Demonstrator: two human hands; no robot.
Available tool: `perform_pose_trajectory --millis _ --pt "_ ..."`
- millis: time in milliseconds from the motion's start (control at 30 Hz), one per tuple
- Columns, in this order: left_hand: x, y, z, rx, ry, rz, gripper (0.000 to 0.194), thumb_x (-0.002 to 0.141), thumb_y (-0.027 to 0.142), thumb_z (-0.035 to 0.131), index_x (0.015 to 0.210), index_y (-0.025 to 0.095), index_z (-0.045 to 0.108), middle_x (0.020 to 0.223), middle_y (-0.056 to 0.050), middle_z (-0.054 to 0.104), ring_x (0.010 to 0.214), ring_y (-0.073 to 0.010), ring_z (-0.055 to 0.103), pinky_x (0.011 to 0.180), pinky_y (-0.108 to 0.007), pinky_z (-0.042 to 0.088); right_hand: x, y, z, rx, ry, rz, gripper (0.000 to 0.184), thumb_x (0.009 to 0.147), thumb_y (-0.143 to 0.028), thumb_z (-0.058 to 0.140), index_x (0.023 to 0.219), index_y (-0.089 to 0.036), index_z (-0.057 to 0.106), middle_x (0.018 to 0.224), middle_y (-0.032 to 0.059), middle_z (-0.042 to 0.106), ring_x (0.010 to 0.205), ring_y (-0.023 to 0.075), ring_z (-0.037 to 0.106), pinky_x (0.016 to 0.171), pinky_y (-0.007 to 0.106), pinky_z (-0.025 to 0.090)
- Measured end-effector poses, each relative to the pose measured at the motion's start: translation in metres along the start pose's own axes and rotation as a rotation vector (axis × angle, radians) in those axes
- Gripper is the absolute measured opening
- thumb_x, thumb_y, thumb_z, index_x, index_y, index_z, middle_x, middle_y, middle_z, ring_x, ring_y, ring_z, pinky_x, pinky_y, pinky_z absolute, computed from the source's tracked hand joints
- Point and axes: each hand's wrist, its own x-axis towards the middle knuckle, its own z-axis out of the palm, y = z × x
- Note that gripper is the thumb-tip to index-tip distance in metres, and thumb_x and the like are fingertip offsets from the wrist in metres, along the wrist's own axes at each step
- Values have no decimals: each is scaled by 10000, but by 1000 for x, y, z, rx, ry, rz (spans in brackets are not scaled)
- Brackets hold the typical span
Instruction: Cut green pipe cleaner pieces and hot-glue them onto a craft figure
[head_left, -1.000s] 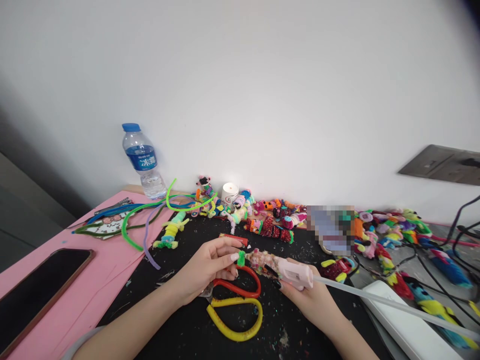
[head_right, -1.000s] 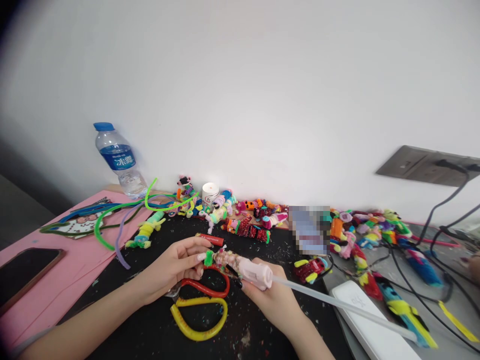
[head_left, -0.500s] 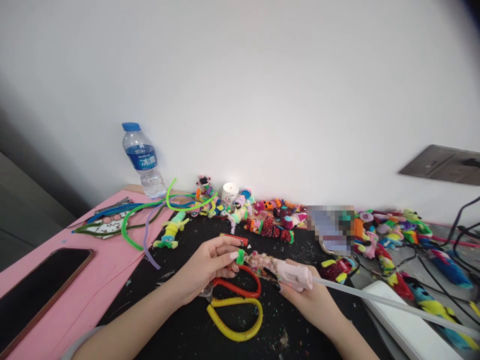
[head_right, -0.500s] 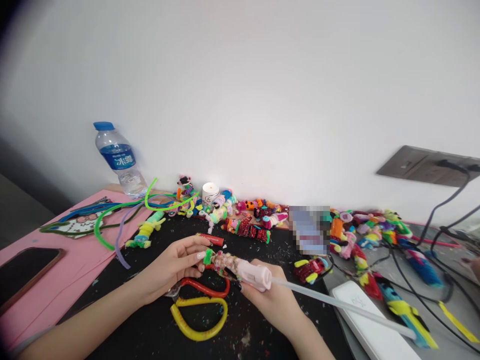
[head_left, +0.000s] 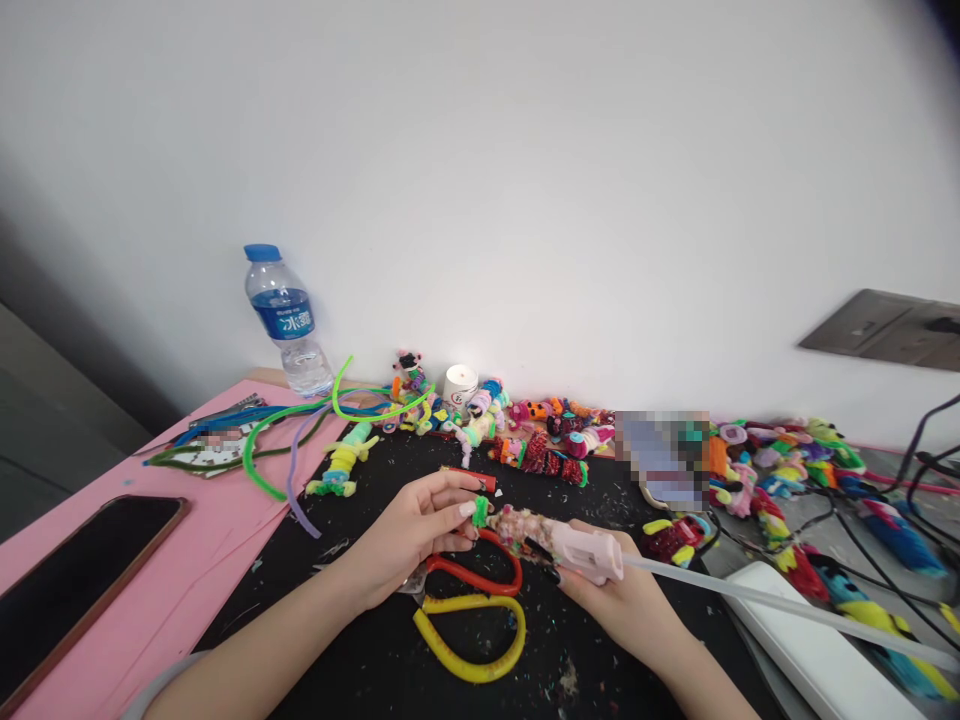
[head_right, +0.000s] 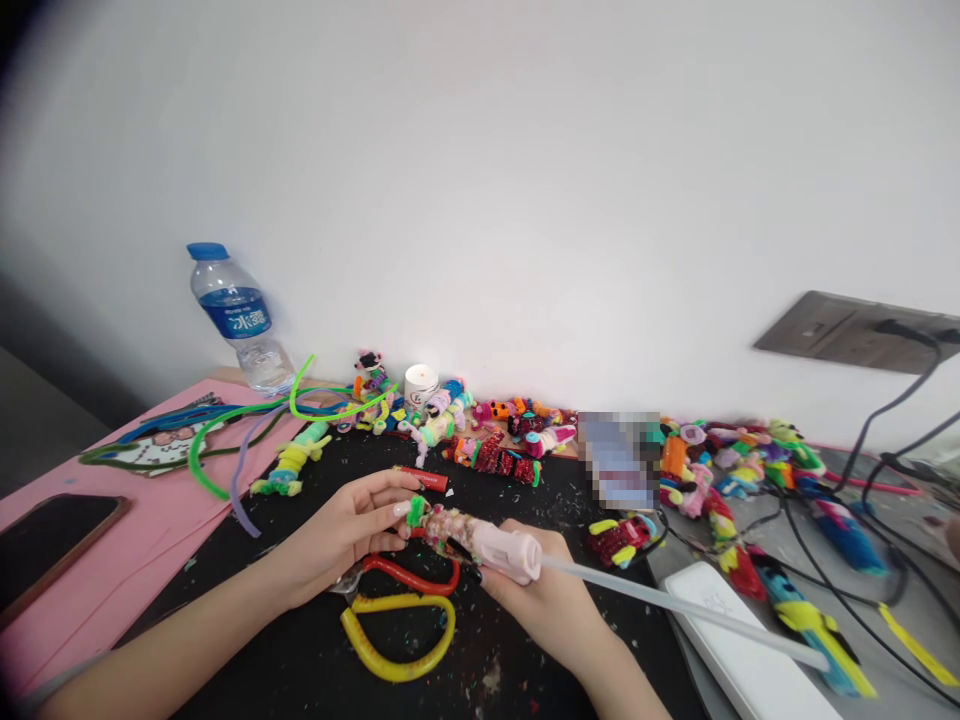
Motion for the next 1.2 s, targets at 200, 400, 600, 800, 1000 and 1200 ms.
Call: perform_pose_trajectory --millis 200,400,600,800,1000,1200 --pt "0 -1 -1 0 -10 7 238 787 198 632 1020 176 594 819 -1 566 678 -94 584 643 -213 509 -2 0 0 -7 -9 6 155 737 -303 532 618 -211 570 556 -11 560 478 148 539 457 227 445" --pt "0 -2 -2 1 -15 17 240 795 199 622 1033 181 591 852 -8 567 693 -98 587 646 -212 510 -2 0 0 -17 6 4 147 727 -301 550 611 -212 562 538 -21 548 464 139 528 436 214 437" --pt "-1 -1 -1 -3 -5 10 236 783 202 635 1016 181 597 825 -3 575 681 -97 587 644 -217 511 -2 1 0 -26 17 3 135 726 -291 546 621 -207 564 556 -18 555 479 140 537 455 215 449" --pt "-1 0 0 -5 0 7 256 763 220 656 1010 181 603 807 -2 580 671 -99 583 639 -223 510 -3 2 0 -22 21 23 142 733 -297 531 636 -203 575 576 -5 564 505 151 550 480 229 463" --pt "0 0 0 -6 -3 11 261 756 232 661 1006 186 605 814 -2 580 673 -104 581 641 -232 507 -2 3 0 13 4 42 135 730 -307 542 643 -217 592 552 -2 564 492 160 543 459 237 466" --pt "-1 1 0 10 -14 2 256 768 224 651 1012 175 593 791 1 570 662 -95 571 646 -228 506 -5 9 4 7 13 44 131 739 -312 548 684 -220 623 564 2 590 533 173 565 469 239 466"
